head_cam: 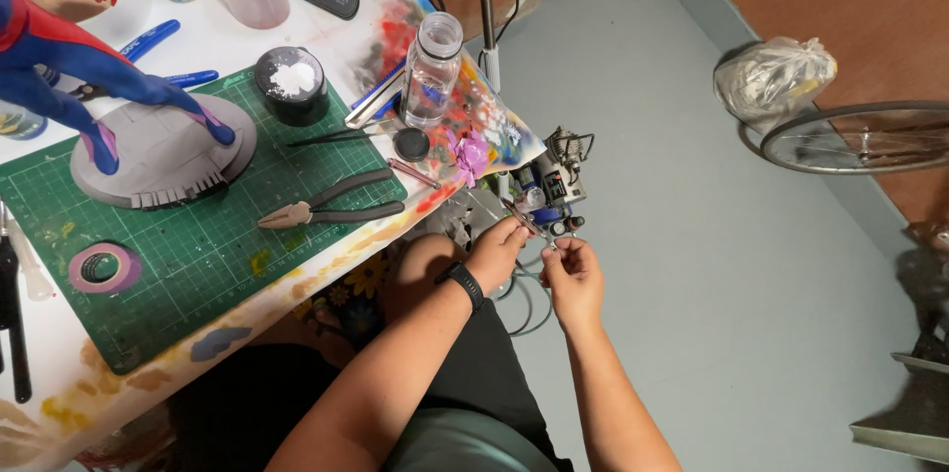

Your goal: The person is cleaning and preparing an airbrush for use, specifically wiping the needle and checking the trigger.

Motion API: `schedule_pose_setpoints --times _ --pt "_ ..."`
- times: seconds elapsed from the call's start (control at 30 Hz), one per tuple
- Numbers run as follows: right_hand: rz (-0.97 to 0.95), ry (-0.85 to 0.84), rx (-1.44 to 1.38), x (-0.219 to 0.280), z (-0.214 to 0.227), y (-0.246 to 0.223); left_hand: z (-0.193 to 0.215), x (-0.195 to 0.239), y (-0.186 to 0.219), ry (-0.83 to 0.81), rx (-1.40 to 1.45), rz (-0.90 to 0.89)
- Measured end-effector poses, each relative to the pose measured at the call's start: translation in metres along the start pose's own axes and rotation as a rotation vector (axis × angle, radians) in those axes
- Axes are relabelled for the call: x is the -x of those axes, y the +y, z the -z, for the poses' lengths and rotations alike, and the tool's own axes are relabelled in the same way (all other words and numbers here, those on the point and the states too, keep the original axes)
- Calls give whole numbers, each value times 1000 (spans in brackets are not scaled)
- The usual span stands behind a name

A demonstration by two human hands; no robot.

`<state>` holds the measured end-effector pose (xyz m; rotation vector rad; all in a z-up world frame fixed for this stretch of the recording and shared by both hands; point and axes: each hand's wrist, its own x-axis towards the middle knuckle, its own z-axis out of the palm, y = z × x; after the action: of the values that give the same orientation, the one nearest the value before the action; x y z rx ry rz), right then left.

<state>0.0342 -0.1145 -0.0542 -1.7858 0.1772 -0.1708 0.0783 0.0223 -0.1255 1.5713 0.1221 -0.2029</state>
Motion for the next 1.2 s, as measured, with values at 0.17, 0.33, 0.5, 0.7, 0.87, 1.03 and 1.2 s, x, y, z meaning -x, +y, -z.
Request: schedule_pose_setpoints --times 0.17,0.33,0.5,0.7,0.87,1.03,1.2 --pt "8 21 7 -1 6 8 -3 -1 -5 -4 12 10" --pt "31 20 104 1 8 2 -5 -2 -5 -12 -15 21" --pt "63 20 110 -1 8 14 -7 -3 -9 0 -17 5" --pt "84 11 109 3 12 22 0 5 2 -13 -12 66" --pt "100 37 51 9 18 23 0 5 15 35 101 116" --pt "111 48 63 13 41 22 -1 -1 4 67 182 96" --pt "76 58 111 25 70 10 -5 -6 -10 85 179 77"
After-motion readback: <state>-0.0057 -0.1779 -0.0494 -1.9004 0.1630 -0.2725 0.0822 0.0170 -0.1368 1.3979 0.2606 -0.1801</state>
